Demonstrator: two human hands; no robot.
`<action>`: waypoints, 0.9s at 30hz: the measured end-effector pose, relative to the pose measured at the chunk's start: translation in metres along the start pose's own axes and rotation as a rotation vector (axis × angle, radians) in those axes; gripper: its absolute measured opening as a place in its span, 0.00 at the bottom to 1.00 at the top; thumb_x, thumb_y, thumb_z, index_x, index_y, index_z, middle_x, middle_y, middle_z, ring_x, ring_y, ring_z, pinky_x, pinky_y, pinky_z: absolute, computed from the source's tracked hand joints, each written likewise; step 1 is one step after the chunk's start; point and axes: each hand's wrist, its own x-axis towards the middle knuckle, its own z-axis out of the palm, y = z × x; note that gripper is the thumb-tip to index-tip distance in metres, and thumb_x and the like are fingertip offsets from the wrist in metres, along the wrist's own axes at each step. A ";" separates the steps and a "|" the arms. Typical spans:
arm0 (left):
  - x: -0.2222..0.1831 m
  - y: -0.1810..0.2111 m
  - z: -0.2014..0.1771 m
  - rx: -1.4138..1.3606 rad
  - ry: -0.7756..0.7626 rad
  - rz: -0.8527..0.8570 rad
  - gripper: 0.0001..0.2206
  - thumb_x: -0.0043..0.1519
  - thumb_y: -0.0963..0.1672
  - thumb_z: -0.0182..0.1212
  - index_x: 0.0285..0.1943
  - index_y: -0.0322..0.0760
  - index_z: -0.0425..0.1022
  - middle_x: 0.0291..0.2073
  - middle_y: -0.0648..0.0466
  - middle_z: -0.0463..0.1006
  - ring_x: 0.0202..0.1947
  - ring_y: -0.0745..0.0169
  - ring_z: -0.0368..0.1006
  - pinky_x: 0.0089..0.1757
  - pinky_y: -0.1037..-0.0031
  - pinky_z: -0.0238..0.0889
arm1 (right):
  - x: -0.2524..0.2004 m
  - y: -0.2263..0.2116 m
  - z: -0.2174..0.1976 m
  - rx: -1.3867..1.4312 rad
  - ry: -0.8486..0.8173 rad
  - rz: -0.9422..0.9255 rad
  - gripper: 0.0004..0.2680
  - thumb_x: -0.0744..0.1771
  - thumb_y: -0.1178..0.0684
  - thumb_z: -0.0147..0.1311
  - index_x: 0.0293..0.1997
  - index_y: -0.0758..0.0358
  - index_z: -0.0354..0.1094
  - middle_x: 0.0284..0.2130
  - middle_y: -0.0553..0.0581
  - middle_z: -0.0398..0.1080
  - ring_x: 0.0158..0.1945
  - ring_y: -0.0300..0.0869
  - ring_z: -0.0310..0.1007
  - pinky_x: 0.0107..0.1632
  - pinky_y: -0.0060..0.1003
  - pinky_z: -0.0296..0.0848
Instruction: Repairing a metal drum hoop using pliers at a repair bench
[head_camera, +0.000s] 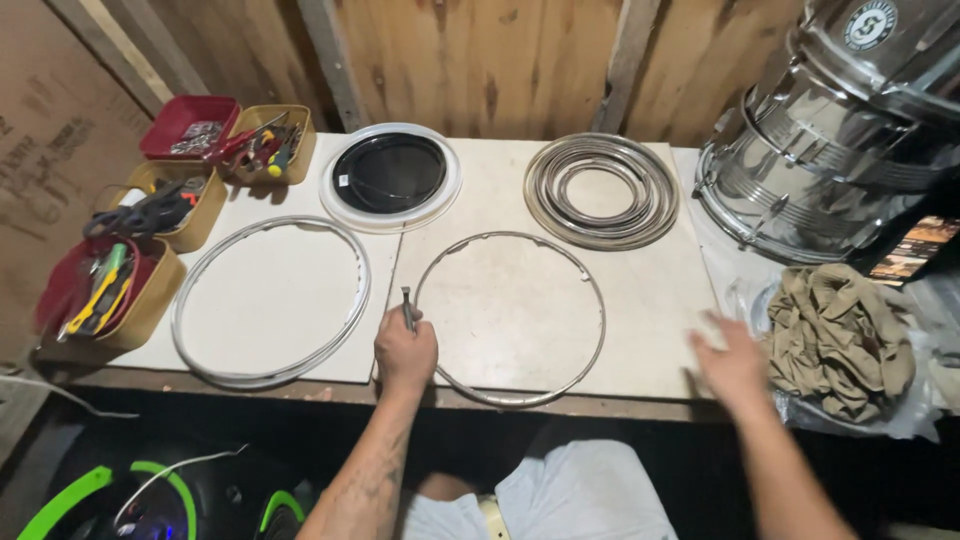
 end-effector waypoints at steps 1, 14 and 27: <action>0.005 0.002 0.003 -0.005 -0.001 0.002 0.09 0.54 0.43 0.54 0.39 0.39 0.77 0.38 0.42 0.79 0.45 0.34 0.77 0.46 0.49 0.70 | 0.007 0.005 -0.019 -0.002 0.005 0.000 0.22 0.65 0.39 0.62 0.64 0.55 0.74 0.57 0.70 0.74 0.60 0.67 0.70 0.61 0.60 0.68; 0.017 -0.036 0.043 0.178 0.256 0.289 0.13 0.56 0.41 0.55 0.46 0.25 0.76 0.47 0.40 0.78 0.45 0.35 0.71 0.49 0.48 0.63 | 0.023 0.077 -0.045 -0.519 0.114 0.067 0.30 0.65 0.32 0.38 0.78 0.46 0.48 0.78 0.70 0.39 0.80 0.68 0.22 0.71 0.69 0.23; 0.016 -0.028 0.038 0.197 0.123 0.194 0.14 0.58 0.43 0.53 0.44 0.26 0.77 0.47 0.43 0.78 0.45 0.38 0.71 0.50 0.51 0.62 | 0.032 0.089 -0.046 -0.592 -0.055 0.148 0.38 0.62 0.15 0.24 0.80 0.39 0.28 0.77 0.67 0.27 0.79 0.63 0.10 0.72 0.65 0.15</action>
